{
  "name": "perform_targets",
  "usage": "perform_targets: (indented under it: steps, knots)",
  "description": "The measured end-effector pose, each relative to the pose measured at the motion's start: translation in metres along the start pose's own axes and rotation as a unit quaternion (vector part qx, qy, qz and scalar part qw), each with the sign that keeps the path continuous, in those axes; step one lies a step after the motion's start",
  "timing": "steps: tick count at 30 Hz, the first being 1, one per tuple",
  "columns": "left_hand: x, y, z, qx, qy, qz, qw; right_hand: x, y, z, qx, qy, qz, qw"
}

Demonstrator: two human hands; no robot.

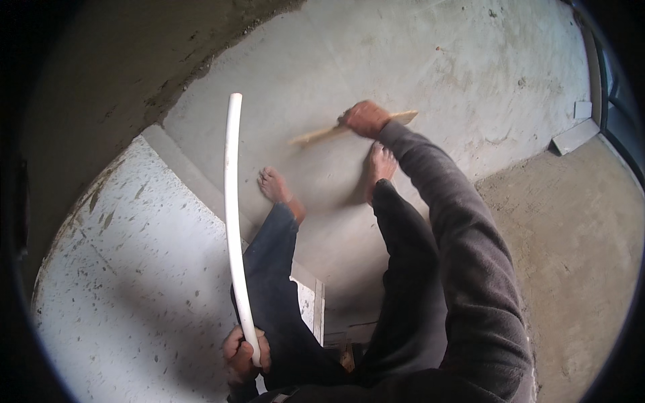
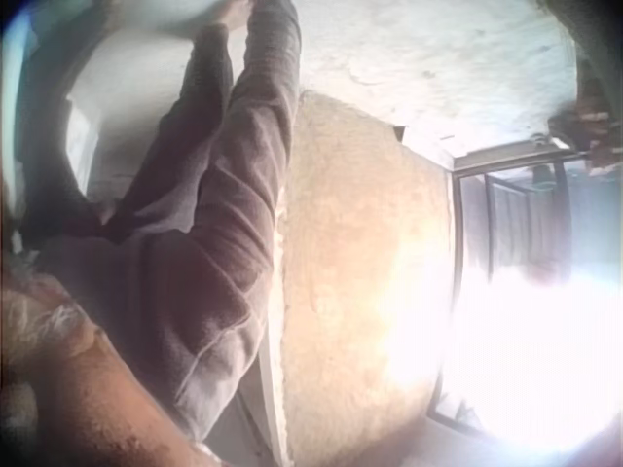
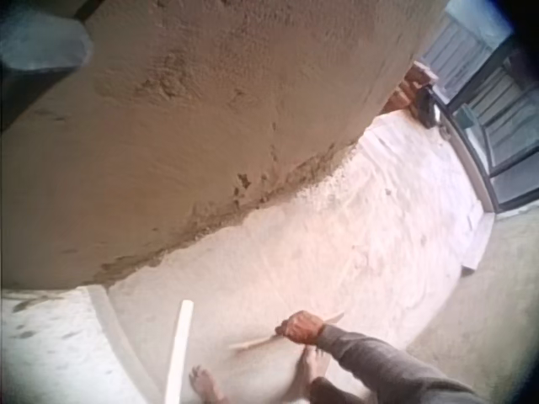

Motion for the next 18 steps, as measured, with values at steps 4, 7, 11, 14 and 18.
perform_targets:
  steps: [4, 7, 11, 14, 18]
  knots:
    - [0.007, -0.003, 0.004, -0.034, 0.031, -0.022, 0.999, 0.035, 0.093, 0.059, -0.045, 0.087, -0.243, 0.965]
    - [0.007, -0.011, 0.005, -0.039, 0.044, -0.05, 0.997, 0.083, 0.123, 0.123, 0.021, 0.218, -0.239, 0.946]
    - [0.009, -0.016, 0.008, -0.018, 0.05, -0.06, 0.997, 0.09, 0.102, 0.108, -0.017, 0.166, -0.151, 0.974]
    - [0.004, -0.015, 0.002, -0.003, 0.032, -0.081, 0.996, 0.075, 0.051, 0.052, 0.018, 0.088, -0.041, 0.995]
    - [0.003, -0.005, -0.002, -0.022, 0.04, -0.081, 0.996, 0.092, 0.062, 0.058, 0.051, 0.17, -0.159, 0.971]
Point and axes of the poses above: each hand's wrist, its own x-axis away from the middle knuckle, its own z-axis out of the back of the hand, y = z × x, the point moved 8 cm from there along -x, towards the middle knuckle, and after that the axes turned 12 degrees about -x, right-handed, at the moved point
